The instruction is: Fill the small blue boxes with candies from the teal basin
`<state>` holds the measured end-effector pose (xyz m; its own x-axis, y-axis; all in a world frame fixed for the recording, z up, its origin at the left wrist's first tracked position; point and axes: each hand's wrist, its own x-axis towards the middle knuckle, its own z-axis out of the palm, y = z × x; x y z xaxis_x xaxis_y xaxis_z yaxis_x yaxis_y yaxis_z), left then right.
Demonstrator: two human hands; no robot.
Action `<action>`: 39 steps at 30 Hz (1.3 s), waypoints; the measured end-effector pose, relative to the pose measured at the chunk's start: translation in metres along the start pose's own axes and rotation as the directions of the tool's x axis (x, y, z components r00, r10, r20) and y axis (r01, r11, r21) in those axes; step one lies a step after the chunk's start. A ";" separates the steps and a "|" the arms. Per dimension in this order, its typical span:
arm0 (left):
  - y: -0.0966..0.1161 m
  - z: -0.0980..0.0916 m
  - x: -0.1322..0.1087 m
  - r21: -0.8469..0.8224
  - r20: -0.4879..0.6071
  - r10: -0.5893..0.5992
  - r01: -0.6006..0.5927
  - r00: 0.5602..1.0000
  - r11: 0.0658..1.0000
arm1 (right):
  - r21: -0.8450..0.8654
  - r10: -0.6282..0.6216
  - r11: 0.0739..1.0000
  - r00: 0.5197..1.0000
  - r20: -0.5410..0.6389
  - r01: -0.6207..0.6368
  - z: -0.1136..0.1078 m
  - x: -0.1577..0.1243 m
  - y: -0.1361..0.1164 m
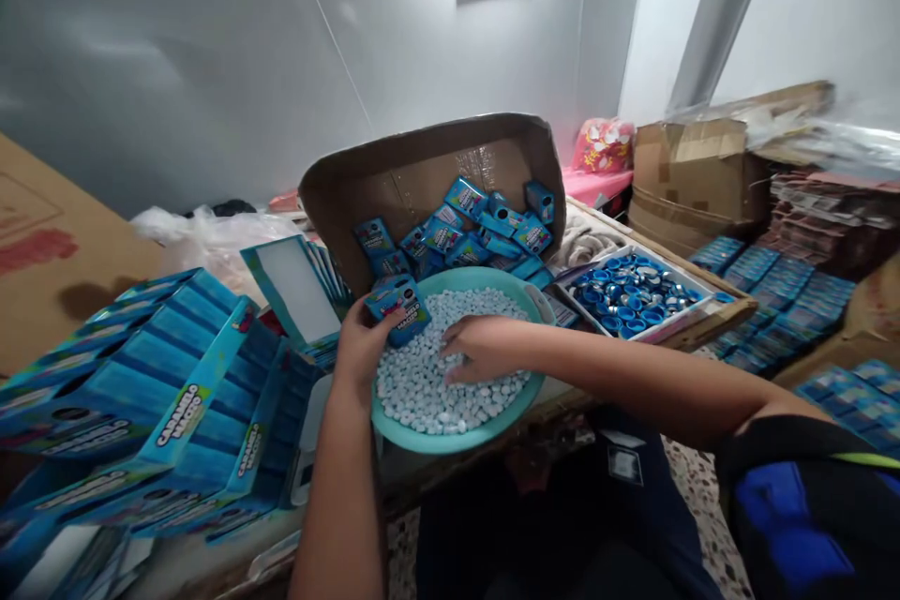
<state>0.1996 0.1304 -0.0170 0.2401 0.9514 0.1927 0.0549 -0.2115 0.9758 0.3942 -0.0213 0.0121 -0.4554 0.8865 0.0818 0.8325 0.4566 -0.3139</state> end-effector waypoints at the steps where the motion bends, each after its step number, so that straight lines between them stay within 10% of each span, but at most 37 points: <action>1: 0.001 -0.002 -0.001 0.026 0.051 0.006 -0.007 0.999 1.000 | 0.019 0.035 0.999 0.999 0.014 -0.035 0.000 -0.003 0.002; 16: 0.011 -0.009 -0.009 0.115 0.260 -0.082 0.054 0.962 0.992 | -0.007 0.200 0.980 0.974 0.109 -0.201 -0.003 0.007 0.005; 21: 0.009 -0.010 -0.008 0.108 0.257 -0.050 0.022 0.965 0.994 | -0.063 0.294 0.954 0.956 0.016 -0.293 -0.004 0.009 -0.003; 29: 0.004 -0.010 -0.011 0.150 0.254 0.038 -0.078 0.967 0.986 | 0.410 0.298 0.898 0.905 -0.304 -0.157 0.000 0.020 0.014; 33: 0.003 -0.011 -0.013 0.146 0.255 0.055 -0.095 0.965 0.985 | 0.679 0.432 0.734 0.791 -0.434 -0.028 -0.010 0.045 0.014; 39: 0.012 -0.010 -0.018 0.126 0.278 0.055 -0.093 0.959 0.988 | 0.972 0.670 0.144 0.704 -0.235 0.188 -0.032 0.085 -0.002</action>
<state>0.1860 0.1134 -0.0075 0.5024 0.8387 0.2102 0.1535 -0.3257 0.9329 0.3638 0.0558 0.0499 0.3109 0.9478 0.0702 -0.2718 0.1594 -0.9490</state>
